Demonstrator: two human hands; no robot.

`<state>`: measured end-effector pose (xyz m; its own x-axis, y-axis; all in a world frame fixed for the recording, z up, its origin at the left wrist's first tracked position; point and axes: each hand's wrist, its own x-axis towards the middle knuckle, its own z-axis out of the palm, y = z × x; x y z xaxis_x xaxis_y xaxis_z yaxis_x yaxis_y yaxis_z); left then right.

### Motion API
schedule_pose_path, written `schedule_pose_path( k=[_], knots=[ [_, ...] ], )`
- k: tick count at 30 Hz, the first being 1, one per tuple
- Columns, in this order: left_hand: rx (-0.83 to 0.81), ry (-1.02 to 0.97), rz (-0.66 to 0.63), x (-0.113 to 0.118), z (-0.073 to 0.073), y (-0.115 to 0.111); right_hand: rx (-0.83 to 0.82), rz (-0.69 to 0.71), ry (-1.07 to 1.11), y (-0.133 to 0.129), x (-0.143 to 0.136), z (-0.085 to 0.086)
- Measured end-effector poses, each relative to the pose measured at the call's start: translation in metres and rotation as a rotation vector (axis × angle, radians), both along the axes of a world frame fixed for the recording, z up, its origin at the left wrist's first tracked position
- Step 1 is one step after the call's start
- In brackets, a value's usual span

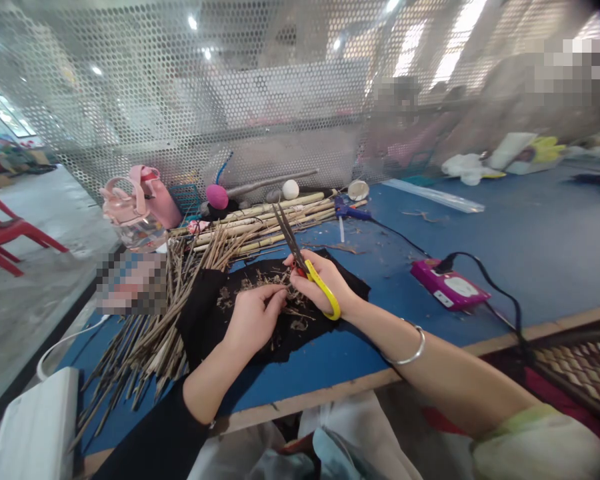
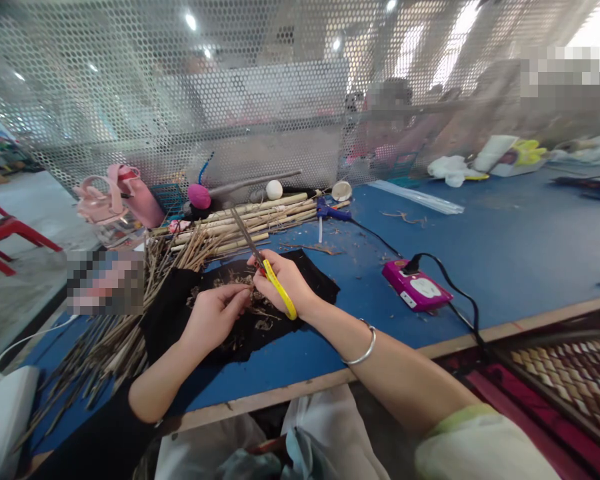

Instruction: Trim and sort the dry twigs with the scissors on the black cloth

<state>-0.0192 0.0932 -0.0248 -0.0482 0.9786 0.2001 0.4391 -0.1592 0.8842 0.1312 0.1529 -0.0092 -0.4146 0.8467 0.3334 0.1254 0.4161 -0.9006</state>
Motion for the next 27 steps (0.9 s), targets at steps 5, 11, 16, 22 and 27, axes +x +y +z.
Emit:
schedule_pose_path(
  k=[5,11,16,22,27],
  knots=[
    [0.038,0.106,-0.008,0.000,0.005,-0.002,0.036,0.006,-0.021,0.000,-0.001,-0.004],
    [-0.098,-0.293,0.093,-0.003,0.011,0.002,0.083,0.066,-0.109,0.005,0.003,-0.007],
    [-0.098,-0.622,0.174,-0.007,0.011,0.006,0.272,0.124,-0.348,0.005,0.004,-0.008],
    [-0.099,-0.576,0.084,-0.005,0.009,0.004,0.348,0.154,-0.365,0.004,0.001,-0.012],
    [-0.079,-0.568,0.081,-0.001,0.012,0.001,0.362,0.168,-0.311,0.003,0.000,-0.016]
  ],
)
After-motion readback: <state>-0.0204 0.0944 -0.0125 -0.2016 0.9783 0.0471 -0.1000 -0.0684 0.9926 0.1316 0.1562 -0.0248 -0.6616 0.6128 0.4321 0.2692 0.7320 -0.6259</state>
